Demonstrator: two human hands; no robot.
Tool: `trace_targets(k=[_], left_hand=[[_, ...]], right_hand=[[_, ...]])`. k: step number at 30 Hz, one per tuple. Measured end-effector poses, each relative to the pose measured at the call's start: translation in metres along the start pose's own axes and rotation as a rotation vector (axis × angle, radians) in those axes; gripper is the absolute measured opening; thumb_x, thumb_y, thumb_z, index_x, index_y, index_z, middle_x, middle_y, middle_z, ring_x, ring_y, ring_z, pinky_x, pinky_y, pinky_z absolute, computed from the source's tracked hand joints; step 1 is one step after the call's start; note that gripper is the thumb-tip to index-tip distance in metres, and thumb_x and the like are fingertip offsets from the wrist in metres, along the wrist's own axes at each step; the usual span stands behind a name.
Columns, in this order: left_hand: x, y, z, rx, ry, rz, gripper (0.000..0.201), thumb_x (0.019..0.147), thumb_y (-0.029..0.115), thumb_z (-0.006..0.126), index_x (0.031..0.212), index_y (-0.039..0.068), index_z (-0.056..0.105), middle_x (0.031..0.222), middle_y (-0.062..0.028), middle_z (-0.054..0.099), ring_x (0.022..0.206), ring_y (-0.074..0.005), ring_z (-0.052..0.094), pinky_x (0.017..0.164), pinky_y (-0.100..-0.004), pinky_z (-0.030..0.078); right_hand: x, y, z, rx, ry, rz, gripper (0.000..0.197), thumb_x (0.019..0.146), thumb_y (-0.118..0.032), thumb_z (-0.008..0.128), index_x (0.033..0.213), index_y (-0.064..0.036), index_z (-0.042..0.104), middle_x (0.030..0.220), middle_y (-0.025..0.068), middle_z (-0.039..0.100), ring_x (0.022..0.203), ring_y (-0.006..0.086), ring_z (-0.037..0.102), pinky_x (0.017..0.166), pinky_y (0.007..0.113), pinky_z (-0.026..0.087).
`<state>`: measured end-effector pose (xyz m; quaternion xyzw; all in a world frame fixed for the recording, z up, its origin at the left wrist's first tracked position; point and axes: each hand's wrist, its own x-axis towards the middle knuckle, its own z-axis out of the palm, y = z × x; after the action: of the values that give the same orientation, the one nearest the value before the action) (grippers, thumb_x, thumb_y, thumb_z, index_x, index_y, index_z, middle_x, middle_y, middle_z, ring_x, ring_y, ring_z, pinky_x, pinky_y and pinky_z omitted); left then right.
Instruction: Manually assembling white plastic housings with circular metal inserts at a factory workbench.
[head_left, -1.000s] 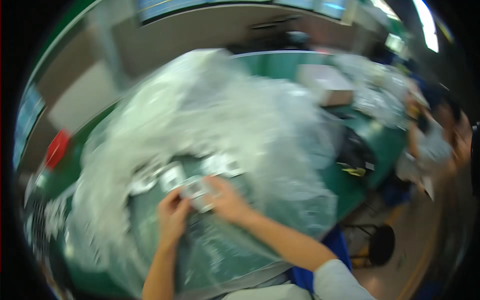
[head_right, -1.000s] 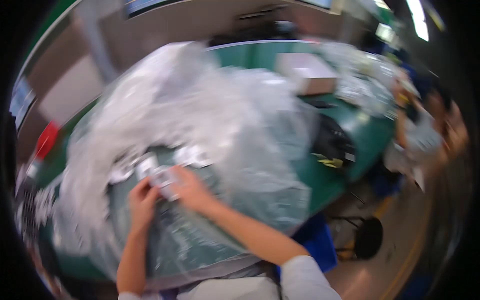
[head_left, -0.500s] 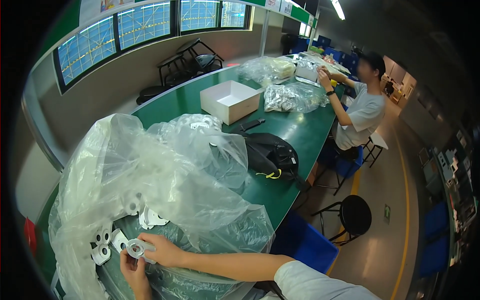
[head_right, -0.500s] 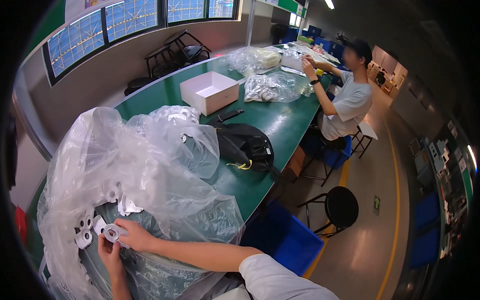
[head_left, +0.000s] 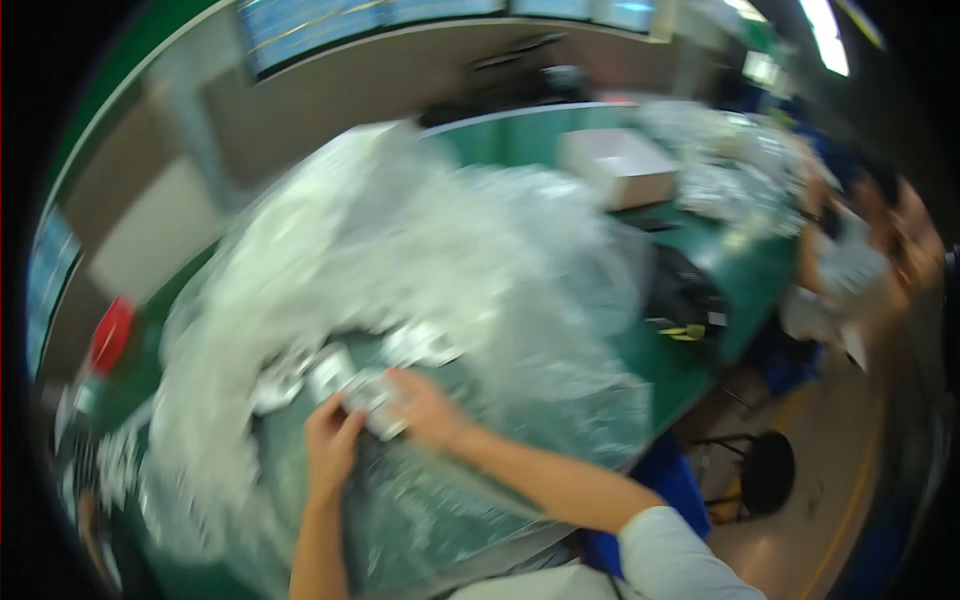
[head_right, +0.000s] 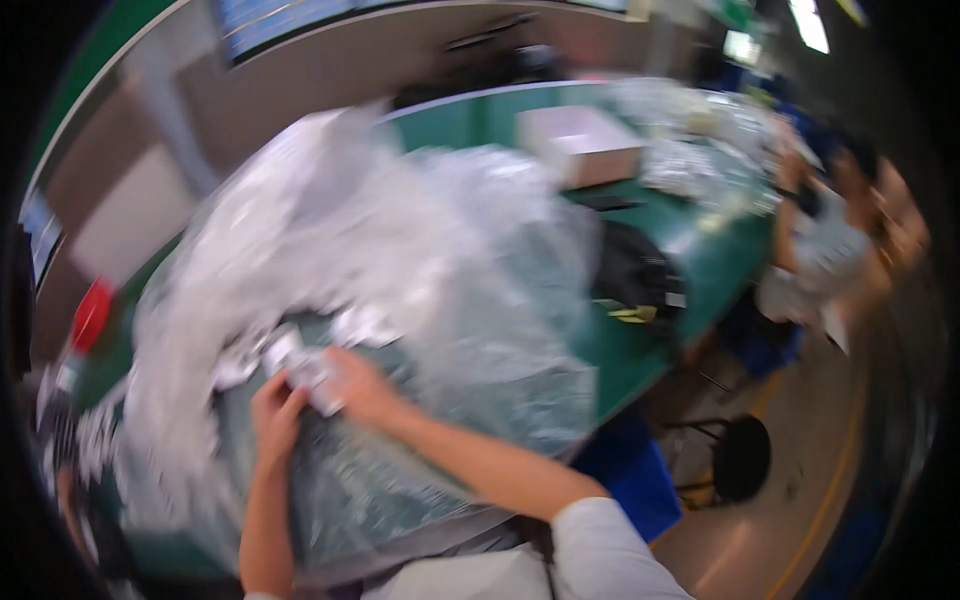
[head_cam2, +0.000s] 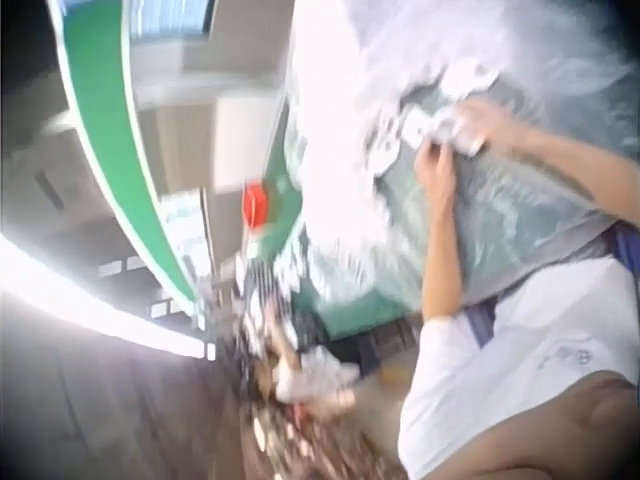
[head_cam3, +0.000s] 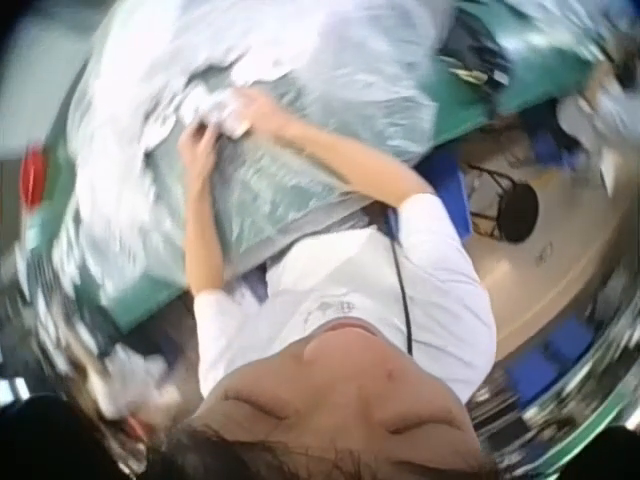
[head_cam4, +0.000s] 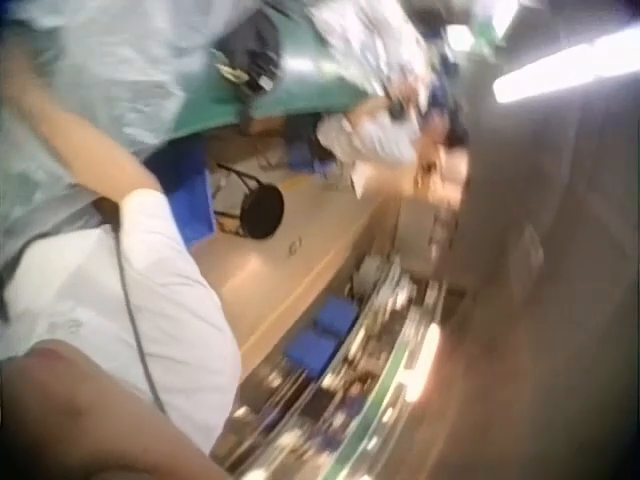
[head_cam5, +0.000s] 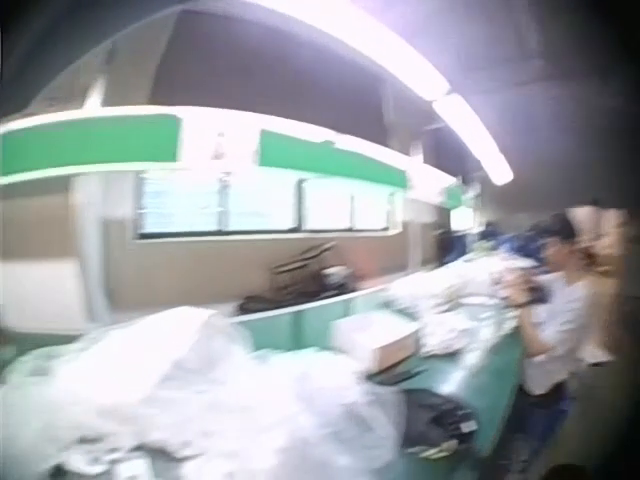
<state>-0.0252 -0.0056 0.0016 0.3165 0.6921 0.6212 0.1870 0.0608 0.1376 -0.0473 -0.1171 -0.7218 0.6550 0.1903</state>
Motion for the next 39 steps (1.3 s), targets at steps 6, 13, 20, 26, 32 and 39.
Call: trace_targets(k=[6,13,20,26,32,39], left_hand=[[0.012,0.006,-0.001,-0.189,-0.127,-0.050,0.025,0.093,0.013,0.051,0.105,-0.005,0.062,0.078,-0.0059,0.065,0.064,-0.0102,0.060,0.059,-0.0225,0.049],[0.005,0.001,-0.003,-0.203,-0.017,-0.001,0.023,0.083,0.004,0.057,0.104,-0.006,0.062,0.077,-0.0069,0.065,0.061,-0.0097,0.059,0.055,-0.0223,0.048],[0.004,0.014,-0.018,0.084,-0.069,0.241,0.024,0.077,0.007,0.058,0.099,-0.001,0.065,0.069,-0.0057,0.062,0.061,-0.0080,0.055,0.056,-0.0263,0.046],[-0.109,0.084,-0.124,0.065,0.657,0.239,0.019,0.085,0.007,0.057,0.102,0.000,0.061,0.072,-0.0010,0.060,0.060,-0.0066,0.054,0.056,-0.0208,0.045],[-0.250,0.001,-0.346,0.111,1.447,0.020,0.020,0.085,0.007,0.053,0.100,-0.005,0.059,0.070,-0.0073,0.061,0.051,-0.0120,0.058,0.041,-0.0226,0.044],[-0.255,-0.030,-0.463,0.420,1.311,-0.365,0.044,0.076,0.002,0.054,0.118,-0.007,0.047,0.096,-0.0169,0.060,0.076,-0.0265,0.065,0.057,-0.0336,0.056]], right_hand=[[0.001,-0.048,-0.020,0.095,0.019,-0.015,0.021,0.090,-0.011,0.048,0.104,0.0023,0.057,0.092,0.0055,0.061,0.082,0.0091,0.054,0.070,0.024,0.044],[0.004,-0.046,-0.009,0.099,-0.010,-0.004,0.010,0.088,-0.008,0.051,0.091,-0.0008,0.057,0.065,-0.0007,0.058,0.057,0.0040,0.049,0.052,0.022,0.038],[0.005,-0.033,-0.022,-0.092,-0.039,-0.175,0.013,0.088,-0.014,0.049,0.084,-0.0031,0.055,0.078,-0.0015,0.051,0.070,0.0061,0.047,0.058,0.023,0.039],[-0.007,-0.055,-0.020,0.136,-0.214,0.054,0.042,0.097,-0.039,0.035,0.102,-0.0024,0.055,0.092,0.0091,0.062,0.079,0.0159,0.060,0.063,0.026,0.050],[-0.006,-0.053,-0.023,0.026,-0.238,0.047,0.043,0.097,-0.040,0.036,0.093,-0.0028,0.057,0.085,0.0090,0.063,0.074,0.0142,0.060,0.059,0.023,0.047],[0.001,-0.045,-0.007,0.053,-0.292,0.048,0.036,0.097,-0.031,0.040,0.092,-0.0010,0.059,0.087,0.0091,0.064,0.075,0.0146,0.061,0.061,0.025,0.049]])
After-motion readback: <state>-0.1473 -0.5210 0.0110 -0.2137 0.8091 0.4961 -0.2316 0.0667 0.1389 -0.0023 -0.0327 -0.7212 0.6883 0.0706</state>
